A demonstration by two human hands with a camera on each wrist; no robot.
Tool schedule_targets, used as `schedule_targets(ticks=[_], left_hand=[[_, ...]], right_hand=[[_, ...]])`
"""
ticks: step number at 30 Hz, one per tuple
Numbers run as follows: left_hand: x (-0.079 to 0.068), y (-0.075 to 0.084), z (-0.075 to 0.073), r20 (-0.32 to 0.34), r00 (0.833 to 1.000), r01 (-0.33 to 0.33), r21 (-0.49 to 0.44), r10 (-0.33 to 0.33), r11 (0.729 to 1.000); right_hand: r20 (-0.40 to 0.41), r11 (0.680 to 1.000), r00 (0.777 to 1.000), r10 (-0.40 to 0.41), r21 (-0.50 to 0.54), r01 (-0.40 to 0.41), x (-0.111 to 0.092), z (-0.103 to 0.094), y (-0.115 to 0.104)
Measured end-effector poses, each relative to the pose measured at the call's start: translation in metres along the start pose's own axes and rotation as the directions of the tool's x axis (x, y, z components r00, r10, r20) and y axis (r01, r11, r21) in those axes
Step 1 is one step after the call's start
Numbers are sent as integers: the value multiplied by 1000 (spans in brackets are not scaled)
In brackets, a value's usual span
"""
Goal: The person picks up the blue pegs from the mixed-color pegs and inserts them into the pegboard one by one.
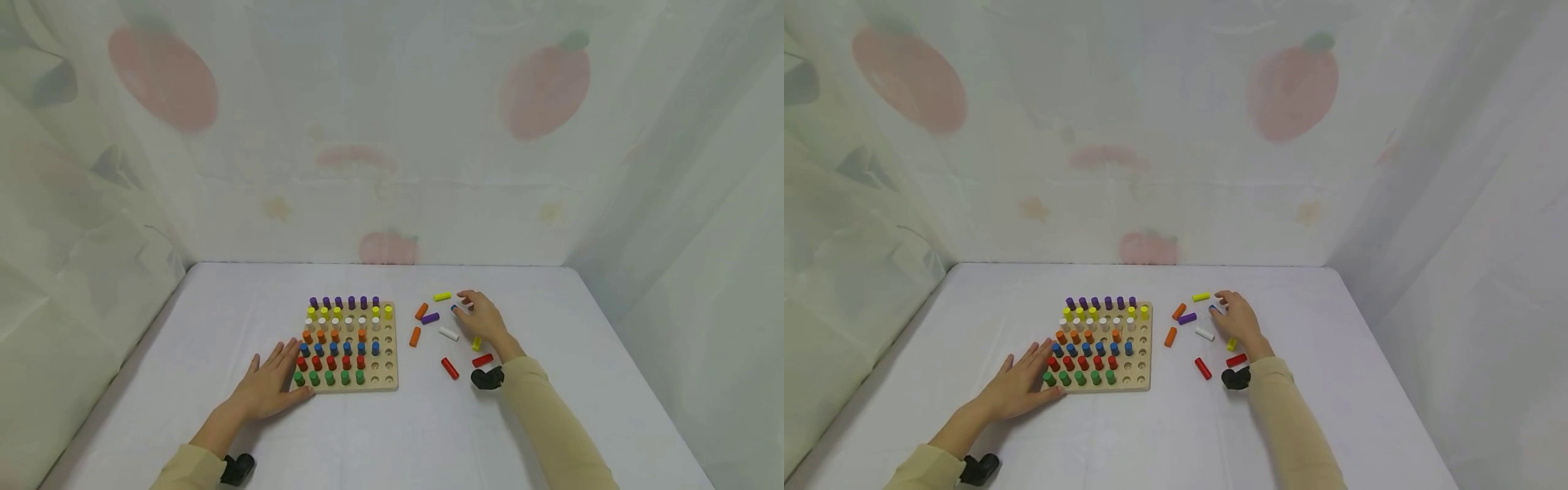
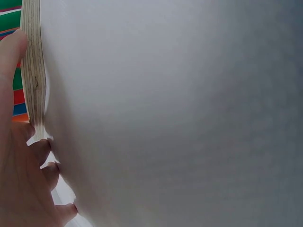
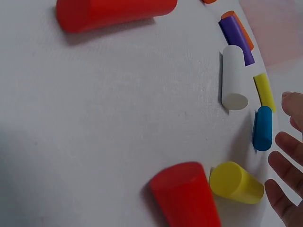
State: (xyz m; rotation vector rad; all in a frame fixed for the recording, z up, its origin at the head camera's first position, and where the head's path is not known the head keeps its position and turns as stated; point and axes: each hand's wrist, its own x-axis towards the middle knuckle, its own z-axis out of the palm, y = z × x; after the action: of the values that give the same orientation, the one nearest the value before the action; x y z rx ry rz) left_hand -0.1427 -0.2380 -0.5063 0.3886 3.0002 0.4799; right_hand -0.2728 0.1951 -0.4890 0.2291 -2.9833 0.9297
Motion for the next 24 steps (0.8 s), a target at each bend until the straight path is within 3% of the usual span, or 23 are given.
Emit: schedule_targets(ticks=[24], left_hand=[[-1,-1,-1,-16,1000,-15,13,15,1000]], right_hand=[[86,996,993,80,-40,-77,7,4,3]])
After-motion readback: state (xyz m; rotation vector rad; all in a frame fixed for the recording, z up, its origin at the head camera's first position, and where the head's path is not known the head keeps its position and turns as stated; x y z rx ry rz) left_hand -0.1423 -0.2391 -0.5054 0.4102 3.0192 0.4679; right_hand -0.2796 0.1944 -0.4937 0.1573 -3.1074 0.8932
